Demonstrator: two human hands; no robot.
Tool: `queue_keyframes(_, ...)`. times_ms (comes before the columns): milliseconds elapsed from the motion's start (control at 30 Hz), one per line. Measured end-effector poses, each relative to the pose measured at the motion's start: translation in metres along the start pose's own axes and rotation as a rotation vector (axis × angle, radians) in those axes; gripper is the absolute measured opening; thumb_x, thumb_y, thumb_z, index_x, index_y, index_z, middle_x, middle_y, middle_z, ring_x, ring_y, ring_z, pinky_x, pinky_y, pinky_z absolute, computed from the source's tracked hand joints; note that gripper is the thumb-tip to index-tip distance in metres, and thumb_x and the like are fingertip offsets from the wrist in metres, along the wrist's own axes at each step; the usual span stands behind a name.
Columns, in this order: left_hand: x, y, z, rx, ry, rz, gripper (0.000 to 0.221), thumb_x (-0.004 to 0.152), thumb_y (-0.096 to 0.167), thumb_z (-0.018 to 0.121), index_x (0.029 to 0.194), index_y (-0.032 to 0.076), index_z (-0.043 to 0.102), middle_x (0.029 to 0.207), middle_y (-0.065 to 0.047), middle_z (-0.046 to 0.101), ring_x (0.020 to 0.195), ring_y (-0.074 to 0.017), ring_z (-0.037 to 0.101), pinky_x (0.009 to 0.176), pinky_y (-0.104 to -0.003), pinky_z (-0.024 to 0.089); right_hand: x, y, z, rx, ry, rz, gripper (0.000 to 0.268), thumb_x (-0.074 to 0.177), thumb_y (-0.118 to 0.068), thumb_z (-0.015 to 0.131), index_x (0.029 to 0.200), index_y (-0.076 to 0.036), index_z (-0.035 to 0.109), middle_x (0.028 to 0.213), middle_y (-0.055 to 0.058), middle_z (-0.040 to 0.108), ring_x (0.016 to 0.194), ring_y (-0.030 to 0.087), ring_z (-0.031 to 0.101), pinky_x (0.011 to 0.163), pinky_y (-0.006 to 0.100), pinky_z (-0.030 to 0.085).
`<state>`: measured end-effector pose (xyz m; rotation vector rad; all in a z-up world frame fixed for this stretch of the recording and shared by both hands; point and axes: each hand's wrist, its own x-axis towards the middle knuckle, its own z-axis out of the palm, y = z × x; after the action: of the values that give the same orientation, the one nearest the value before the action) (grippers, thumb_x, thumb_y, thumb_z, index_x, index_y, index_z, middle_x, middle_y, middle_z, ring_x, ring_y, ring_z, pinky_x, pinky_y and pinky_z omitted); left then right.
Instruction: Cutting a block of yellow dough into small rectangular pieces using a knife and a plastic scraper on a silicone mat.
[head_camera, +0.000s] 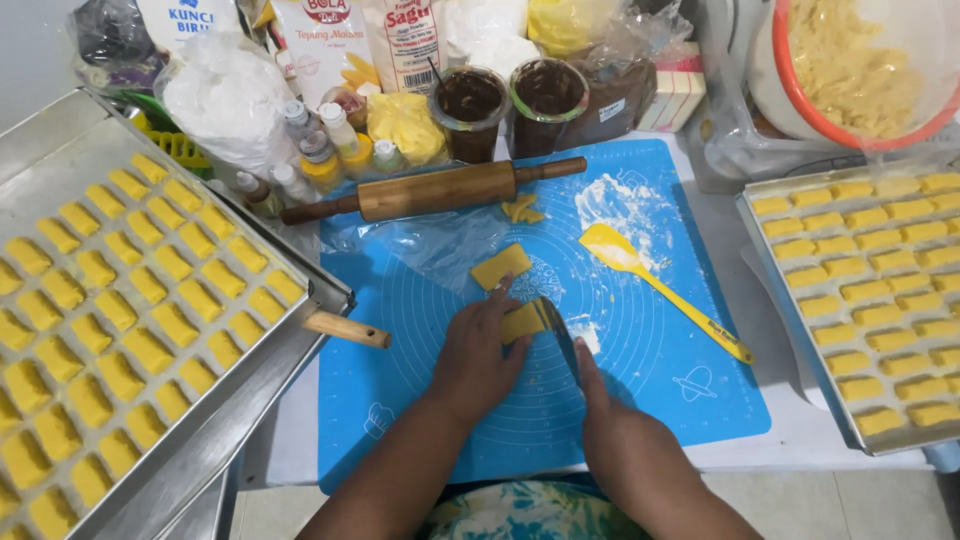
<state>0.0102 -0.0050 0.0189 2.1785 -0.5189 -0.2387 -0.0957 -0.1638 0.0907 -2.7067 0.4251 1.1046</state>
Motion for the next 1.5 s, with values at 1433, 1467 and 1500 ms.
queue_keyframes(1433, -0.002, -0.016, 0.017, 0.133, 0.096, 0.202, 0.075, 0.096, 0.020, 0.067, 0.161, 0.006, 0.032, 0.128, -0.014, 0.067, 0.118, -0.0325, 0.061, 0.104, -0.050, 0.044, 0.007, -0.012, 0.027, -0.130, 0.156, -0.173, 0.091, 0.100, -0.014, 0.046, 0.169, -0.022, -0.011, 0.096, 0.003, 0.070, 0.067, 0.022, 0.068, 0.050, 0.039, 0.054)
queue_keyframes(1467, -0.001, -0.016, 0.016, 0.136, 0.095, 0.198, 0.076, 0.095, 0.020, 0.068, 0.161, 0.006, 0.032, 0.128, -0.013, 0.067, 0.117, -0.0324, 0.061, 0.104, -0.050, 0.045, 0.006, -0.013, 0.025, -0.126, 0.134, -0.165, 0.090, 0.101, -0.016, 0.046, 0.169, -0.022, -0.013, 0.100, 0.004, 0.069, 0.071, 0.022, 0.070, 0.053, 0.038, 0.056)
queue_keyframes(1500, -0.001, -0.016, 0.016, 0.139, 0.094, 0.195, 0.076, 0.095, 0.019, 0.068, 0.161, 0.006, 0.032, 0.127, -0.013, 0.067, 0.117, -0.0322, 0.061, 0.103, -0.050, 0.045, 0.005, -0.014, 0.023, -0.122, 0.111, -0.157, 0.090, 0.102, -0.018, 0.046, 0.169, -0.022, -0.014, 0.103, 0.004, 0.069, 0.074, 0.022, 0.071, 0.056, 0.038, 0.057)
